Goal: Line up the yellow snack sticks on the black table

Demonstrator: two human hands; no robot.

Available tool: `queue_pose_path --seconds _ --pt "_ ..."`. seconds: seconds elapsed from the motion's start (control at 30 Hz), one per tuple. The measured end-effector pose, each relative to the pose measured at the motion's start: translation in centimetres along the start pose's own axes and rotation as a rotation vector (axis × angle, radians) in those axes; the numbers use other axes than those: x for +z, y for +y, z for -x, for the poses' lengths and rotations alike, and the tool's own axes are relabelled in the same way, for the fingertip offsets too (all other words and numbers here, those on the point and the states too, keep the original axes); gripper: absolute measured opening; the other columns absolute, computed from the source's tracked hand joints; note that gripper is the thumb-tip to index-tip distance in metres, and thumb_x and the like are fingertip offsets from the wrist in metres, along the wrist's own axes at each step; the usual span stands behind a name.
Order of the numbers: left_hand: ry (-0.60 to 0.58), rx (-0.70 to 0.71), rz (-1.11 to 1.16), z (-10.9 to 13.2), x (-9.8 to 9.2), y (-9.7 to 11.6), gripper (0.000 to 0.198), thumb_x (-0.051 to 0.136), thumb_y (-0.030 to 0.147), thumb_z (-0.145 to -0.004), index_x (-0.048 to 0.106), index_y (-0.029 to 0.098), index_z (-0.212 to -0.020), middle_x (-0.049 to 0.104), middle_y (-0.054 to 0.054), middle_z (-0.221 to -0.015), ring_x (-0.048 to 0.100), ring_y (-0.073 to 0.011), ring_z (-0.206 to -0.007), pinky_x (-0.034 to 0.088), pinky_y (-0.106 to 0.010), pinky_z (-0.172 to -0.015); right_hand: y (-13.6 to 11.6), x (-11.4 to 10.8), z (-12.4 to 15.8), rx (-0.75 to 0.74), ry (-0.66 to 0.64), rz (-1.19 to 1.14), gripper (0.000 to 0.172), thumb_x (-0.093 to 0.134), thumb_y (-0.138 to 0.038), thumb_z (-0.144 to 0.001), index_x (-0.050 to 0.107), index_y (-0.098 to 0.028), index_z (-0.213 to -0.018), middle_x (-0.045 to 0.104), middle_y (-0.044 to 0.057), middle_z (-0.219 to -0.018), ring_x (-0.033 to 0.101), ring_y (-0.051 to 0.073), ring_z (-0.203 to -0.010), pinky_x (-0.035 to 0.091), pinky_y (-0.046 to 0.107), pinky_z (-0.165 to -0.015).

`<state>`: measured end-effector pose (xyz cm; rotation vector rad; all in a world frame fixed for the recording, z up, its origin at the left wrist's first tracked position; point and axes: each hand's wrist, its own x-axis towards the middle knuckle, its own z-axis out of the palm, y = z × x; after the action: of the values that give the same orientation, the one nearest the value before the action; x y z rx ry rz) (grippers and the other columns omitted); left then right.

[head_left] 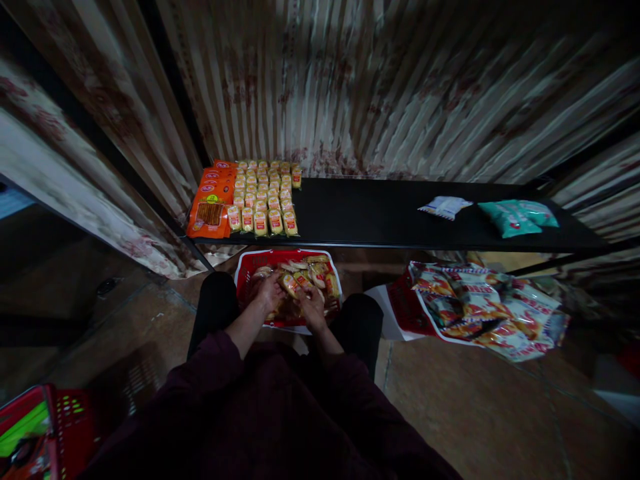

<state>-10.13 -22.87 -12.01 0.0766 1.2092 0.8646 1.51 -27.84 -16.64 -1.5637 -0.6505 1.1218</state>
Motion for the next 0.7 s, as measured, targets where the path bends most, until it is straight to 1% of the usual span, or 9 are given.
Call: queue_pose_path --seconds 0.1,0.23,0.3,0.37,0.47,0.53,0.6,0.7 --pt "0.022 0.015 -0.019 0.0 0.2 0.1 0.013 0.055 0.025 -0.09 0.059 0.016 -0.082 0.064 -0.004 -0.076 0.061 -0.0131 -0.067 0.048 -0.023 -0.066 -0.3 0.1 0.4 0.0 0.01 0.046 0.038 0.066 -0.054 -0.062 0.053 -0.023 -0.078 0.062 0.001 -0.071 0.066 0.022 -0.074 0.055 0.033 -0.06" --pt "0.01 0.041 -0.045 0.0 0.6 0.1 0.012 0.055 0.024 -0.091 0.06 0.017 -0.082 0.066 -0.005 -0.076 0.062 -0.0135 -0.066 0.049 -0.023 -0.067 -0.1 -0.3 0.3 -0.021 -0.035 0.108 0.039 0.063 -0.056 -0.066 0.056 -0.023 -0.085 0.066 0.003 -0.079 0.066 0.021 -0.075 0.055 0.032 -0.06" --pt "0.022 0.044 -0.07 0.0 0.7 0.2 0.013 0.055 0.024 -0.091 0.061 0.016 -0.082 0.066 -0.003 -0.073 0.061 -0.0127 -0.062 0.047 -0.022 -0.063 0.3 -0.5 0.1 -0.036 -0.074 0.133 0.043 0.064 -0.057 -0.067 0.061 -0.021 -0.092 0.069 0.005 -0.085 0.067 0.022 -0.08 0.056 0.033 -0.067" --pt "0.033 0.036 -0.094 0.0 0.9 0.4 0.014 0.057 0.026 -0.09 0.061 0.016 -0.08 0.065 -0.002 -0.069 0.059 -0.0117 -0.057 0.045 -0.022 -0.06 0.5 -0.7 0.0 -0.052 -0.106 0.124 0.049 0.066 -0.056 -0.067 0.064 -0.02 -0.099 0.072 0.008 -0.095 0.068 0.024 -0.089 0.056 0.036 -0.078" --pt "0.04 0.034 -0.105 0.2 1.3 0.6 0.016 0.064 0.029 -0.085 0.061 0.016 -0.077 0.062 0.0 -0.061 0.056 -0.0109 -0.052 0.041 -0.021 -0.055 0.7 -0.7 0.1 -0.054 -0.139 0.053 0.055 0.068 -0.054 -0.066 0.066 -0.018 -0.107 0.07 0.011 -0.112 0.065 0.027 -0.105 0.052 0.042 -0.093" --pt "0.05 0.055 -0.094 0.4 1.7 0.6 0.018 0.07 0.029 -0.08 0.06 0.016 -0.073 0.06 0.001 -0.056 0.055 -0.011 -0.05 0.04 -0.021 -0.052 0.6 -0.6 0.3 -0.055 -0.165 0.003 0.056 0.071 -0.052 -0.065 0.068 -0.018 -0.11 0.068 0.012 -0.12 0.063 0.028 -0.112 0.049 0.044 -0.1" --pt "0.052 0.089 -0.092 0.5 2.0 0.7 0.021 0.075 0.029 -0.074 0.059 0.016 -0.069 0.057 0.002 -0.052 0.056 -0.0119 -0.051 0.039 -0.021 -0.052 0.4 -0.7 0.4 -0.062 -0.179 -0.025 0.055 0.073 -0.05 -0.064 0.069 -0.02 -0.11 0.068 0.01 -0.121 0.061 0.028 -0.115 0.047 0.044 -0.103" --pt "0.042 0.139 -0.121 0.4 2.4 0.6 0.025 0.079 0.028 -0.068 0.057 0.016 -0.064 0.052 0.002 -0.046 0.056 -0.0127 -0.052 0.039 -0.022 -0.051 0.2 -0.7 0.5 -0.077 -0.177 -0.033 0.051 0.075 -0.049 -0.064 0.071 -0.023 -0.108 0.072 0.008 -0.114 0.062 0.028 -0.114 0.048 0.043 -0.1"
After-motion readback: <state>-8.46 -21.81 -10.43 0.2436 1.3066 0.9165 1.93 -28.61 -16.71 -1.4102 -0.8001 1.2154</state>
